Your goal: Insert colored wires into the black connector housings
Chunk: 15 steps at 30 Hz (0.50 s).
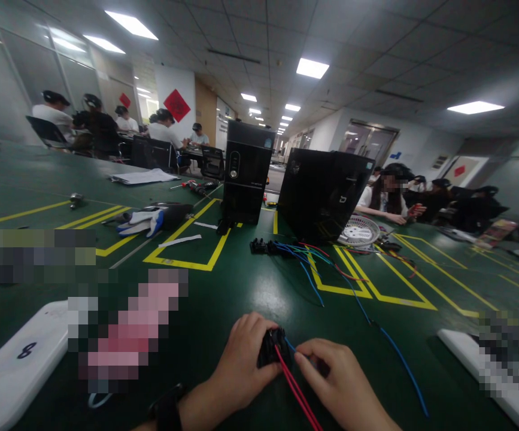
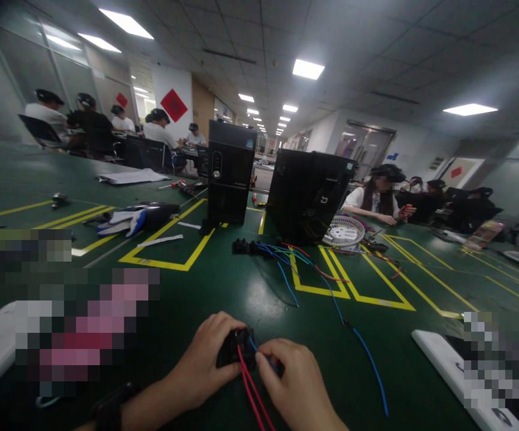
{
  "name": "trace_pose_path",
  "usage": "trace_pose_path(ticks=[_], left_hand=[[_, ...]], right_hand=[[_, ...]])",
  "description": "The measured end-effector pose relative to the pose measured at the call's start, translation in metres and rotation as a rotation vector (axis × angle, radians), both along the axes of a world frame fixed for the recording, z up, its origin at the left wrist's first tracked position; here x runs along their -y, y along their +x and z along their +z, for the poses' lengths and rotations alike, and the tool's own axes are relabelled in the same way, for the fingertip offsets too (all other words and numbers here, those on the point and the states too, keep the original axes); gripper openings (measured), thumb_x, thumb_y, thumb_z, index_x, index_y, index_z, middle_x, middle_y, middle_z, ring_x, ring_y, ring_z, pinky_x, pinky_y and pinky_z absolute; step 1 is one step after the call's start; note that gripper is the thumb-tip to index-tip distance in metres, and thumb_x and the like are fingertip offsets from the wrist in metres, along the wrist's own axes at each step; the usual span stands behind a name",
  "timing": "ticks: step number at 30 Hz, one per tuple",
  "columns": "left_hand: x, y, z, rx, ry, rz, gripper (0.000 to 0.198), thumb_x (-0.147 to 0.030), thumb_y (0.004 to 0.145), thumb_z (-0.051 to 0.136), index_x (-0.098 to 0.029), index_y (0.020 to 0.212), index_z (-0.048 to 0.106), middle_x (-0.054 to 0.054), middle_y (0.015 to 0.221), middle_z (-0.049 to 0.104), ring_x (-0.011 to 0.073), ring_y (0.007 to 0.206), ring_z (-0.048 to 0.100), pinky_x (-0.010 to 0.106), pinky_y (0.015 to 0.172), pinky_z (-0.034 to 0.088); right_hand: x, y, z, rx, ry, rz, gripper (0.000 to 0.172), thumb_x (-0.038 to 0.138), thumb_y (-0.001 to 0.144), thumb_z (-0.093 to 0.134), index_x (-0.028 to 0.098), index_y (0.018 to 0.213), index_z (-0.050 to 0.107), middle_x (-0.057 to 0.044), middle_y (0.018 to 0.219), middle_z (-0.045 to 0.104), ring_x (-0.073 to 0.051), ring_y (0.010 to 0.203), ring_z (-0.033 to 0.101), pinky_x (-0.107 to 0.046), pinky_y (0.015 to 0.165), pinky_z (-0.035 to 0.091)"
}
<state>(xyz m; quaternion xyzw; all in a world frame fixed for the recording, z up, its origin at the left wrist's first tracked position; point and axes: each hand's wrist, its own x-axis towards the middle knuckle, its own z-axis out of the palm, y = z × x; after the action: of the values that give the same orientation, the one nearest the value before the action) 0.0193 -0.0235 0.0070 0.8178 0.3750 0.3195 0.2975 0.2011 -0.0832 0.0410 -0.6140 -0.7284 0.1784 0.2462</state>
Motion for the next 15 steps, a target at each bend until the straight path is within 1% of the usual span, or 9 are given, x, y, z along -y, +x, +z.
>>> trace_pose_path(ticks=[2, 3, 7, 10, 15], left_hand=[[0.000, 0.000, 0.000, -0.003, -0.003, 0.003, 0.032, -0.029, 0.071, 0.070, -0.023, 0.100, 0.056, 0.004, 0.096, 0.056, 0.0245, 0.091, 0.049, 0.036, 0.080, 0.038], [0.000, 0.000, 0.000, -0.004, -0.005, 0.005, 0.033, -0.029, 0.071, 0.071, -0.022, 0.100, 0.057, 0.004, 0.096, 0.056, 0.0244, 0.091, 0.049, 0.036, 0.080, 0.038], [0.000, 0.001, 0.000, -0.012, -0.010, 0.006, 0.033, -0.026, 0.070, 0.071, -0.022, 0.100, 0.057, 0.003, 0.096, 0.056, 0.0239, 0.091, 0.049, 0.035, 0.080, 0.037], [0.000, 0.000, 0.001, -0.013, -0.011, 0.009, 0.033, -0.026, 0.070, 0.070, -0.022, 0.100, 0.057, 0.004, 0.096, 0.056, 0.0242, 0.091, 0.049, 0.035, 0.080, 0.037], [0.000, 0.001, 0.002, -0.011, -0.011, -0.004, 0.032, -0.029, 0.070, 0.070, -0.022, 0.099, 0.057, 0.004, 0.096, 0.057, 0.0241, 0.090, 0.049, 0.035, 0.079, 0.037]], right_hand=[[0.000, -0.002, -0.002, -0.066, -0.073, -0.025, 0.025, 0.031, 0.088, 0.049, 0.020, 0.074, 0.066, 0.001, 0.061, 0.059, -0.014, 0.056, 0.054, -0.023, 0.053, 0.037], [0.000, -0.003, -0.002, -0.098, -0.079, -0.047, 0.027, 0.033, 0.088, 0.048, 0.020, 0.073, 0.066, 0.001, 0.061, 0.059, -0.014, 0.057, 0.054, -0.023, 0.053, 0.037], [0.000, -0.008, -0.005, -0.171, 0.033, -0.110, 0.030, 0.035, 0.090, 0.047, 0.019, 0.072, 0.065, -0.001, 0.069, 0.061, -0.015, 0.065, 0.056, -0.024, 0.059, 0.039], [0.001, -0.011, -0.008, -0.206, 0.092, -0.092, 0.030, 0.033, 0.090, 0.046, 0.019, 0.071, 0.065, -0.001, 0.067, 0.059, -0.015, 0.063, 0.056, -0.024, 0.059, 0.039], [0.002, -0.014, -0.015, -0.213, 0.218, -0.045, 0.024, 0.029, 0.090, 0.048, 0.020, 0.077, 0.066, -0.001, 0.068, 0.060, -0.015, 0.064, 0.056, -0.024, 0.059, 0.039]])
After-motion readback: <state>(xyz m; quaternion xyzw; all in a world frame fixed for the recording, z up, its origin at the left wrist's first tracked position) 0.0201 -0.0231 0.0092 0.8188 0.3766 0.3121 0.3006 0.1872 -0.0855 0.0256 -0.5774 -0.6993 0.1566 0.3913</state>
